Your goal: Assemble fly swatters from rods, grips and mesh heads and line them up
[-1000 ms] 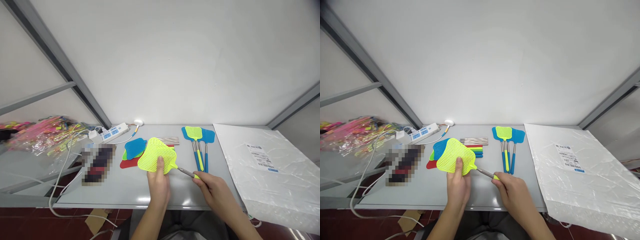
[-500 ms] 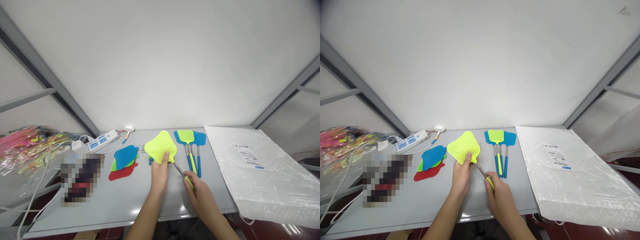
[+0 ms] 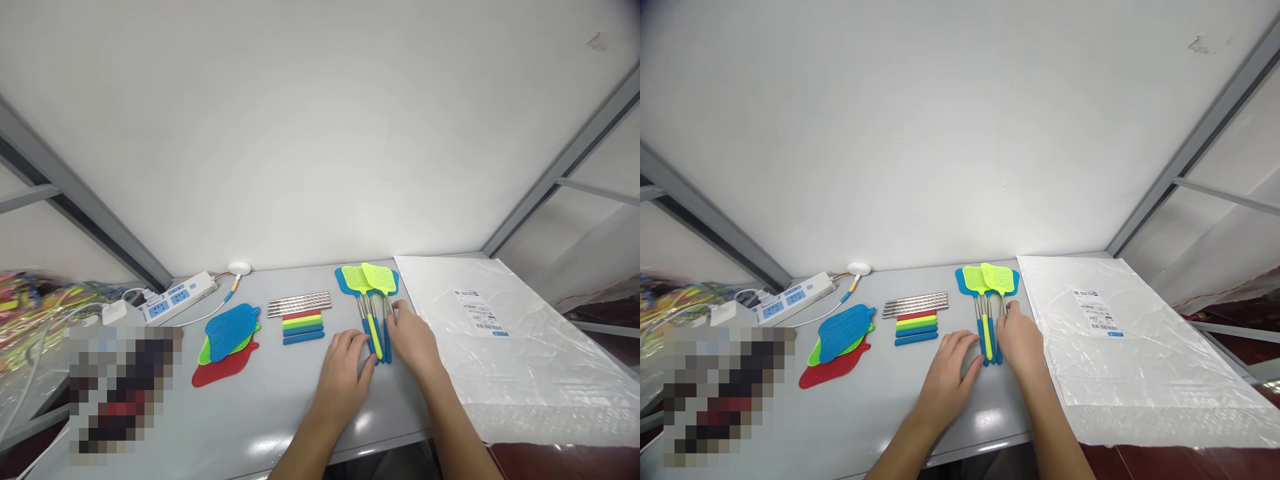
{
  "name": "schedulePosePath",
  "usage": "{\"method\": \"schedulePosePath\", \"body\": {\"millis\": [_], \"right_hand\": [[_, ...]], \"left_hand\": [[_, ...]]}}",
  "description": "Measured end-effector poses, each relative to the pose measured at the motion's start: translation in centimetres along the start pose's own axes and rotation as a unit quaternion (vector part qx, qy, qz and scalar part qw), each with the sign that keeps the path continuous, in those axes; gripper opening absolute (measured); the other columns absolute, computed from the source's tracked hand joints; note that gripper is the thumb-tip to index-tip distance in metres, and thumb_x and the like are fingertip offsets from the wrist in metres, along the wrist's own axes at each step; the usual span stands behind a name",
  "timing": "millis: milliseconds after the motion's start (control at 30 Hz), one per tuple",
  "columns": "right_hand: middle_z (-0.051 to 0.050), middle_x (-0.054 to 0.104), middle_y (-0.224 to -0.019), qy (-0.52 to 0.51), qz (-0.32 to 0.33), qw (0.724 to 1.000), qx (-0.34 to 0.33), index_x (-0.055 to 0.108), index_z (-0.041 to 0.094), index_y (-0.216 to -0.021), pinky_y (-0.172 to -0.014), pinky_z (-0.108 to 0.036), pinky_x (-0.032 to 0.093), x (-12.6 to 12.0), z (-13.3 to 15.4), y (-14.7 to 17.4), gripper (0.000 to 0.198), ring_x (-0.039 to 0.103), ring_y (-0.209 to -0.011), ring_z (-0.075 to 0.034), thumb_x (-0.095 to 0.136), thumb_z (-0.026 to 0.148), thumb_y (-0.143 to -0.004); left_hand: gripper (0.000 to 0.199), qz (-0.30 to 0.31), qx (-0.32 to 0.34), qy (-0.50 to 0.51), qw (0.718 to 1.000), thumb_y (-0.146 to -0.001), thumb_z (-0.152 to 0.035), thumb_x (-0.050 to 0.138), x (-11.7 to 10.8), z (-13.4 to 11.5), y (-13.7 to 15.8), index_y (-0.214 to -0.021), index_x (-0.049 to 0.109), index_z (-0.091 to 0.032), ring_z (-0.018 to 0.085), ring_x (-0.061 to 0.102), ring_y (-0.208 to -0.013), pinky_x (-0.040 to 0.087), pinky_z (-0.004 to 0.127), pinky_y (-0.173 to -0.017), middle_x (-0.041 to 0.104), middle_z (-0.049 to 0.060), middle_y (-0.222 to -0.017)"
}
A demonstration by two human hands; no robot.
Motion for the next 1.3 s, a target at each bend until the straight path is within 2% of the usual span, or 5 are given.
{"method": "schedulePosePath", "body": {"millis": [167, 333, 933, 1300], "right_hand": [[-0.015, 0.071, -0.084, 0.002, 0.027, 1.000, 0.008, 0.049, 0.009, -0.123, -0.061, -0.029, 0.037, 1.4, 0.7, -1.9, 0.038, 0.067, -0.076, -0.025, 0.037, 0.018, -0.088], [-0.013, 0.071, -0.097, 0.006, 0.052, 0.999, 0.005, 0.048, 0.013, -0.129, -0.068, -0.028, 0.037, 1.9, 0.8, -2.1, 0.041, 0.065, -0.088, -0.024, 0.039, 0.019, -0.089], [-0.011, 0.070, -0.088, 0.078, 0.064, 0.995, -0.004, 0.049, 0.015, -0.119, -0.061, -0.029, 0.030, 2.8, 0.9, -2.0, 0.031, 0.066, -0.080, -0.024, 0.038, 0.022, -0.092], [-0.011, 0.070, -0.085, 0.102, 0.053, 0.993, -0.025, 0.049, 0.014, -0.118, -0.066, -0.031, 0.030, 2.8, 1.2, -2.4, 0.029, 0.066, -0.079, -0.025, 0.039, 0.021, -0.092]], "left_hand": [[0.030, 0.034, 0.011, -0.039, 0.999, -0.090, -0.025, 0.055, 0.7, 0.4, 0.2, -0.120, 0.056, -0.024, 0.026, 0.052, -0.109, 0.047, 0.043, -0.091, 0.059, 0.008, -0.117], [0.031, 0.072, 0.010, -0.069, 0.995, -0.090, -0.024, 0.055, 1.6, 0.8, 0.4, -0.121, 0.053, -0.023, 0.026, 0.048, -0.111, 0.045, 0.045, -0.092, 0.056, 0.008, -0.120], [0.047, 0.103, -0.017, -0.106, 0.989, -0.086, -0.028, 0.063, 2.6, 1.6, 0.1, -0.130, 0.047, -0.024, 0.027, 0.046, -0.115, 0.042, 0.045, -0.095, 0.052, 0.008, -0.127], [0.049, 0.091, -0.012, -0.103, 0.990, -0.087, -0.028, 0.062, 2.8, 1.8, 0.0, -0.133, 0.046, -0.026, 0.026, 0.046, -0.114, 0.041, 0.044, -0.097, 0.050, 0.008, -0.126]]}}
Point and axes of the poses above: each hand's wrist, its own y-axis away from the middle knuckle, its own x-axis out of the palm, z = x × y, the point moved 6 cm from there along -y, towards the middle knuckle
